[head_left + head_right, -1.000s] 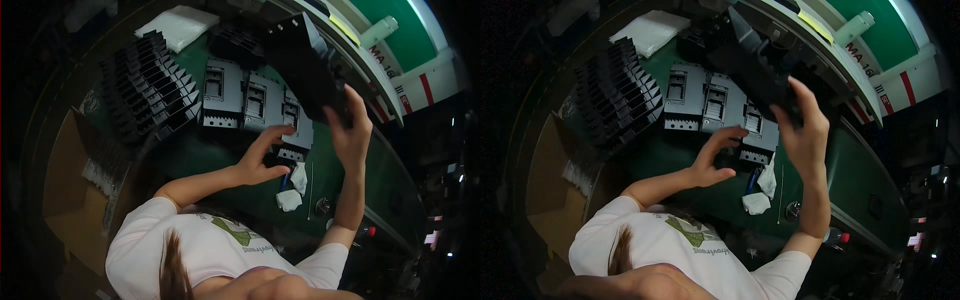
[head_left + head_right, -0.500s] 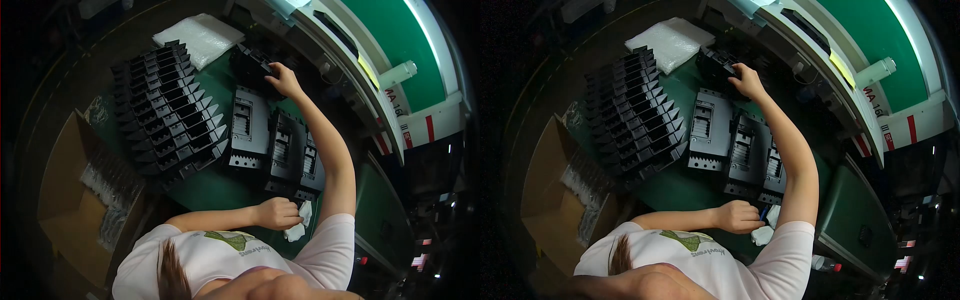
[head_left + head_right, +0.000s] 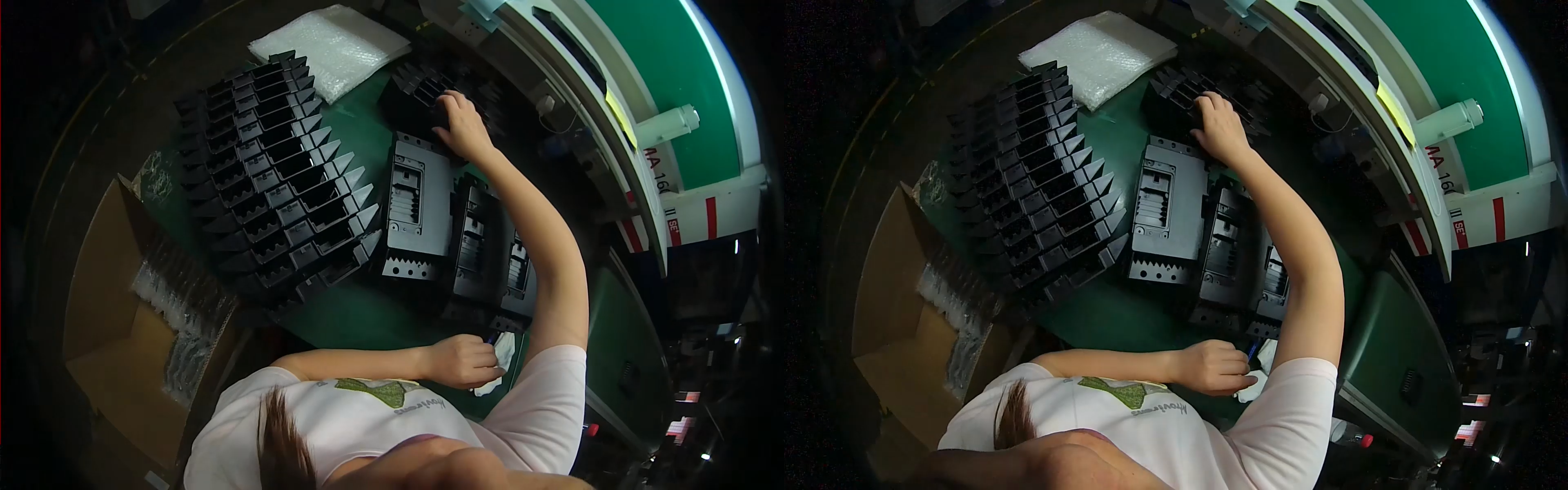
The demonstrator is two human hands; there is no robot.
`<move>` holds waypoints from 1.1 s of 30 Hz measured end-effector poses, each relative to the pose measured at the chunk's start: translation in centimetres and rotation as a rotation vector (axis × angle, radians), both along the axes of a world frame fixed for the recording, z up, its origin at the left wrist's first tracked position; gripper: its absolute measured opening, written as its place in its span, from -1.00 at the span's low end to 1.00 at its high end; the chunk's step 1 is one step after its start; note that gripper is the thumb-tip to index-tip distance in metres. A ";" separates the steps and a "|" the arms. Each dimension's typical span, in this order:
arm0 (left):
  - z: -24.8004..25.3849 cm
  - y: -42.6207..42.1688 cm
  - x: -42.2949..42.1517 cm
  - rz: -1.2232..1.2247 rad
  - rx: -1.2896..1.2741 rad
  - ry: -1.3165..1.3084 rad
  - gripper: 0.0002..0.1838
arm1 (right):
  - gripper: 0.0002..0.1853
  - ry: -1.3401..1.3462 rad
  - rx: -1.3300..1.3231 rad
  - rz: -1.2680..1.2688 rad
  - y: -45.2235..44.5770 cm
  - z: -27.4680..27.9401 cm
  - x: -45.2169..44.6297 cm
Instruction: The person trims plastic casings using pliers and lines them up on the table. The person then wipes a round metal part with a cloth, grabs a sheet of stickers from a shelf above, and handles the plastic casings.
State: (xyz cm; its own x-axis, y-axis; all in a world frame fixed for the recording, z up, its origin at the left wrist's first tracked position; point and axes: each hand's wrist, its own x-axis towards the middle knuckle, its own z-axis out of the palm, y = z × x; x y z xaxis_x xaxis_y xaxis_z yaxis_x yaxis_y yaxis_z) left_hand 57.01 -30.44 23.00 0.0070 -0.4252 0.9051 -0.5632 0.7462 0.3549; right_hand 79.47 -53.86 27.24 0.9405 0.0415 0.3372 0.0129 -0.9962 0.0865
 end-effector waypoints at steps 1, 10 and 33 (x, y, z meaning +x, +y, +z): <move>0.0 -0.1 0.0 -0.003 0.006 -0.002 -0.72 | -0.40 0.020 0.035 0.011 0.0 0.1 0.1; 0.1 -0.5 0.0 0.067 0.017 0.022 -0.83 | -0.34 0.031 0.065 -0.126 0.7 1.8 -2.1; -3.8 -1.3 -10.7 -0.687 0.116 -0.212 -0.74 | -0.71 -0.255 -0.044 -0.791 -18.0 19.2 -21.3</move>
